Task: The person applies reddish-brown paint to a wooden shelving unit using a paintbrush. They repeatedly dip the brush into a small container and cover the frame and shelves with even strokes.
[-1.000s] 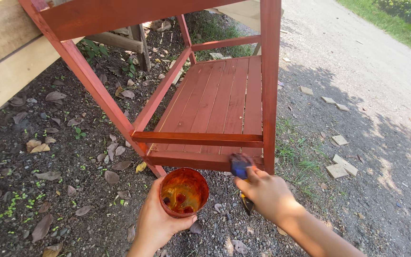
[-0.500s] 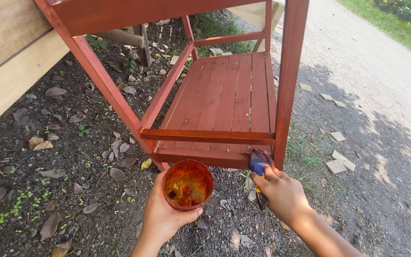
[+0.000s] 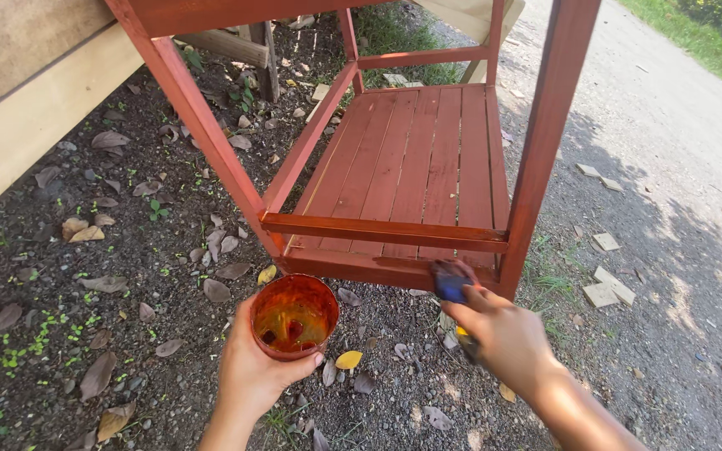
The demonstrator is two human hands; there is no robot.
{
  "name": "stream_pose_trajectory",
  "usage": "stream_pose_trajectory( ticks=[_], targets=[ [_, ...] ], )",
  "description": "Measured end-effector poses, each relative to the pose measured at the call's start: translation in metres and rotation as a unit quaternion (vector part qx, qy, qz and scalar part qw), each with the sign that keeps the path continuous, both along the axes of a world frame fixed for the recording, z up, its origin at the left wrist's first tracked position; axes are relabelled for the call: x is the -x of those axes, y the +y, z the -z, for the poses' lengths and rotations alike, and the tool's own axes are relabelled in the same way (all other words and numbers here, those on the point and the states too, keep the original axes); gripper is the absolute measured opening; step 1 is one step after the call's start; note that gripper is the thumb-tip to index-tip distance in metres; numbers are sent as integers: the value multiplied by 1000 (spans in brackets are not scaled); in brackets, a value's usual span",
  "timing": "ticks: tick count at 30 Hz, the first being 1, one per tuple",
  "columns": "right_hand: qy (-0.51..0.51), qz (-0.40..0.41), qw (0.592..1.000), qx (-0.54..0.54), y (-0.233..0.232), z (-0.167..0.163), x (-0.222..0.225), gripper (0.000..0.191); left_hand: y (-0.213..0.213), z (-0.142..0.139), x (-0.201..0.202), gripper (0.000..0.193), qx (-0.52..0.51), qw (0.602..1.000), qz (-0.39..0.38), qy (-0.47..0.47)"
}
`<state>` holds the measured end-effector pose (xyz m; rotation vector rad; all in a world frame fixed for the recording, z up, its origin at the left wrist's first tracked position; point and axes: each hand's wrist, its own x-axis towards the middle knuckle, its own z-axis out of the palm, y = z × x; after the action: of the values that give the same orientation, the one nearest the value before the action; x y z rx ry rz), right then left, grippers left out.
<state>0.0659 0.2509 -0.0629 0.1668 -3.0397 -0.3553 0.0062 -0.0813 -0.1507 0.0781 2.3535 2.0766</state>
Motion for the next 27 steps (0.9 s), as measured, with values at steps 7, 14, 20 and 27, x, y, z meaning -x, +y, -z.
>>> stream_pose_trajectory(
  ticks=[7, 14, 20, 27],
  targets=[
    [3, -92, 992, 88, -52, 21, 50, 66, 0, -3, 6, 110, 25, 999, 6, -19],
    [-73, 70, 995, 21, 0, -39, 15, 54, -6, 0, 13, 106, 27, 998, 19, -48],
    [46, -16, 992, 113, 8, -26, 23, 40, -11, 4, 17, 106, 3, 998, 29, -54],
    [-5, -188, 975, 119, -102, 53, 125, 60, -33, 21, 28, 102, 15, 999, -30, -32]
  ],
)
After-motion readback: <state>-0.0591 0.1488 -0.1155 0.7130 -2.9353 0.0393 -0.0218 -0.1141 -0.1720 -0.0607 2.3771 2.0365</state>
